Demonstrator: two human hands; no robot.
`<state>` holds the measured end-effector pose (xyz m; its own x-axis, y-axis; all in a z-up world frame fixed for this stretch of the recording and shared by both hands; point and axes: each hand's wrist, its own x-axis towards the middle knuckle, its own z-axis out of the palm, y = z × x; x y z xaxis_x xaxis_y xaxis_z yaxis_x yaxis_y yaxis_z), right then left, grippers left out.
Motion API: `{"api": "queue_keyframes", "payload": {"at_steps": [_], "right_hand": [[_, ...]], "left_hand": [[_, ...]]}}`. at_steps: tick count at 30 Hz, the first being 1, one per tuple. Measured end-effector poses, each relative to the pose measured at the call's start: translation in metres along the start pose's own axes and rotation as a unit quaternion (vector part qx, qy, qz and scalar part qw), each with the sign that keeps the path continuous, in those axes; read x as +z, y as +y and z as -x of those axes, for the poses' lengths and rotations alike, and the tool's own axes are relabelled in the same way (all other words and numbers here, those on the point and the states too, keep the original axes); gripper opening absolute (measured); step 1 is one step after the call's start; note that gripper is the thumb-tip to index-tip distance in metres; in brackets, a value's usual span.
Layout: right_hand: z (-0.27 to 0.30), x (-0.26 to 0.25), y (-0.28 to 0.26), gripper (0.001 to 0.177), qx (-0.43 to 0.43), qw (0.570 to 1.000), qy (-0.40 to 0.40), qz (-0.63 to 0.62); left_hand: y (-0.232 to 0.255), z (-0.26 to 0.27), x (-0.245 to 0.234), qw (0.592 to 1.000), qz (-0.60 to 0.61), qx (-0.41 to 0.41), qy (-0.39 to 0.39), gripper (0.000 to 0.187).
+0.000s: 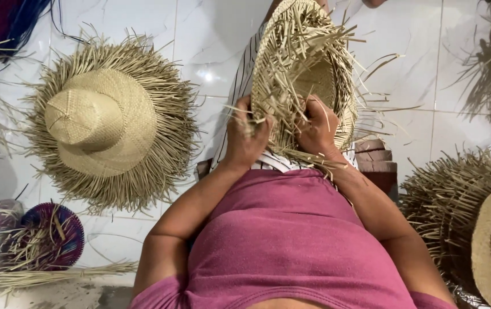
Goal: The person is weaving a straw hat by hand, meticulously interlacing straw strands to form the brim.
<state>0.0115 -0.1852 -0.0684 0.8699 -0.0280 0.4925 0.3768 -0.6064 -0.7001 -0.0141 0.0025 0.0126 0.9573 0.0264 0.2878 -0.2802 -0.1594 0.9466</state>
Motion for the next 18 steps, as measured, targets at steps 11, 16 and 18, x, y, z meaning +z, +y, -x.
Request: {"api": "queue_keyframes", "payload": {"at_steps": [11, 16, 18], "right_hand": [[-0.007, 0.001, -0.007, 0.022, -0.008, 0.999, 0.016, 0.028], [-0.045, -0.027, -0.025, 0.025, -0.048, 0.998, 0.025, -0.015], [-0.057, -0.029, 0.034, 0.036, -0.141, 0.978, 0.082, 0.131]], "left_hand": [[-0.045, -0.058, 0.003, 0.980, 0.155, -0.079, 0.093, 0.017], [-0.024, -0.042, 0.015, 0.870, 0.436, -0.212, 0.090, 0.023], [-0.021, -0.034, 0.009, 0.804, 0.533, -0.260, 0.050, 0.030]]}}
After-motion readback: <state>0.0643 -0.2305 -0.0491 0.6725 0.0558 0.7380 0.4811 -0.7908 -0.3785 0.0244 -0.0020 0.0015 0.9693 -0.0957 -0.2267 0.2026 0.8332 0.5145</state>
